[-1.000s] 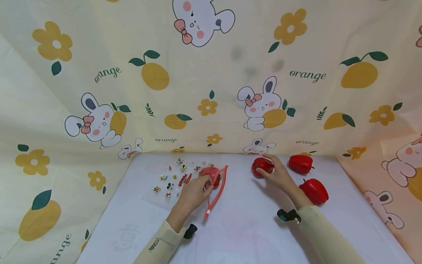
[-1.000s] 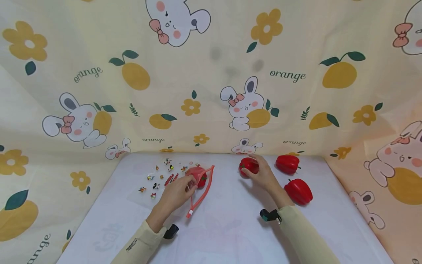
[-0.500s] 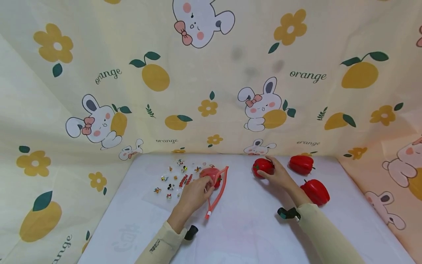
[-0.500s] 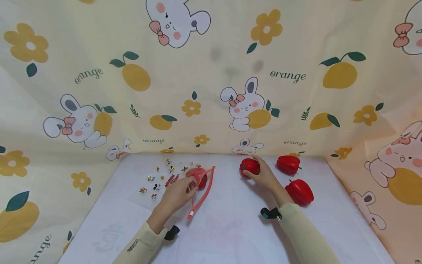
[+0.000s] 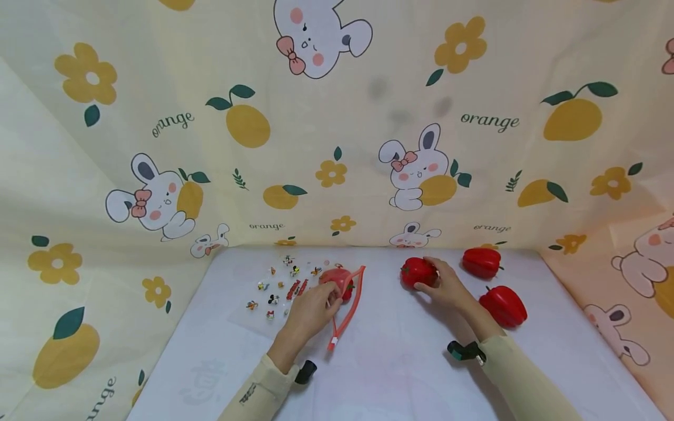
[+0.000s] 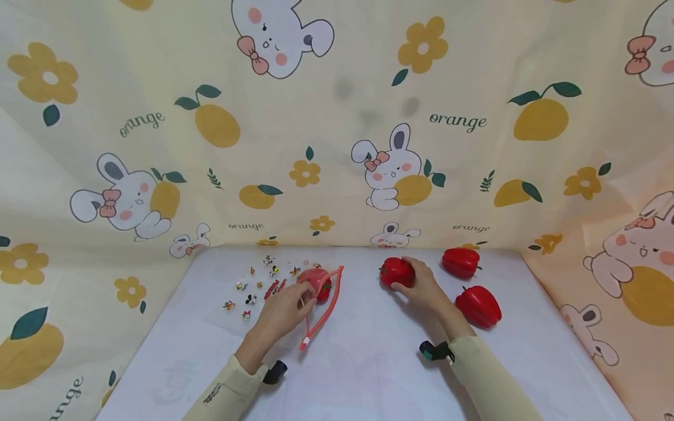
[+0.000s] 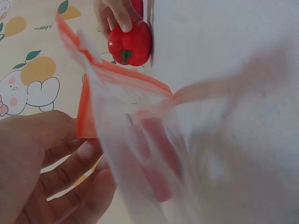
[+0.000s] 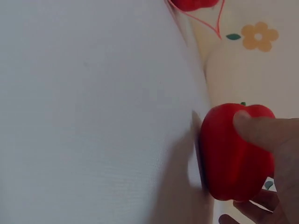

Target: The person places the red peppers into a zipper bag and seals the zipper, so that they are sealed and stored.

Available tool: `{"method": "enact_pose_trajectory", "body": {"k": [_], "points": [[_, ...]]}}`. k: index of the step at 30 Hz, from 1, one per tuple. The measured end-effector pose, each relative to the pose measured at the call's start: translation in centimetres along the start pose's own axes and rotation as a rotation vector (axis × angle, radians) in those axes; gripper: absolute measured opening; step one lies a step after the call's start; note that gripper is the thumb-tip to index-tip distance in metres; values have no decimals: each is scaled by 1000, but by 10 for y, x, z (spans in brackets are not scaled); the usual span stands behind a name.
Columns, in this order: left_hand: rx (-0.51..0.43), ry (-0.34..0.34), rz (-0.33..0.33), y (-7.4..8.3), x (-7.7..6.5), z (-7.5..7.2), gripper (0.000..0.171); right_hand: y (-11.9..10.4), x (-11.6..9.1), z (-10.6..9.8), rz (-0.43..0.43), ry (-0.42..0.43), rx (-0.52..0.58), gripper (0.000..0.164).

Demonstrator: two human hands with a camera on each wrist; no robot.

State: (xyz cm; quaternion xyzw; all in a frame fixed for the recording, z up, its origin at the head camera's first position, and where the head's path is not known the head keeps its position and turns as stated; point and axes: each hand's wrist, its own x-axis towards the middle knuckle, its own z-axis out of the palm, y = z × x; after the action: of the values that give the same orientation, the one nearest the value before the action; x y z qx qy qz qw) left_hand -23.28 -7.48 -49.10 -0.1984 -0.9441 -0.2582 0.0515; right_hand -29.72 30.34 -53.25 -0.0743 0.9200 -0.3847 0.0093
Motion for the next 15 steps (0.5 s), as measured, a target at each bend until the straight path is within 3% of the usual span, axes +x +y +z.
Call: {"method": "enact_pose_trajectory", "body": {"k": [6, 15], "points": [[2, 4, 3, -1, 2, 1, 10, -2, -7, -3, -3, -9, -22, 79], [2, 4, 1, -2, 1, 1, 10, -6, -16, 6, 91, 17, 15, 78]]}}
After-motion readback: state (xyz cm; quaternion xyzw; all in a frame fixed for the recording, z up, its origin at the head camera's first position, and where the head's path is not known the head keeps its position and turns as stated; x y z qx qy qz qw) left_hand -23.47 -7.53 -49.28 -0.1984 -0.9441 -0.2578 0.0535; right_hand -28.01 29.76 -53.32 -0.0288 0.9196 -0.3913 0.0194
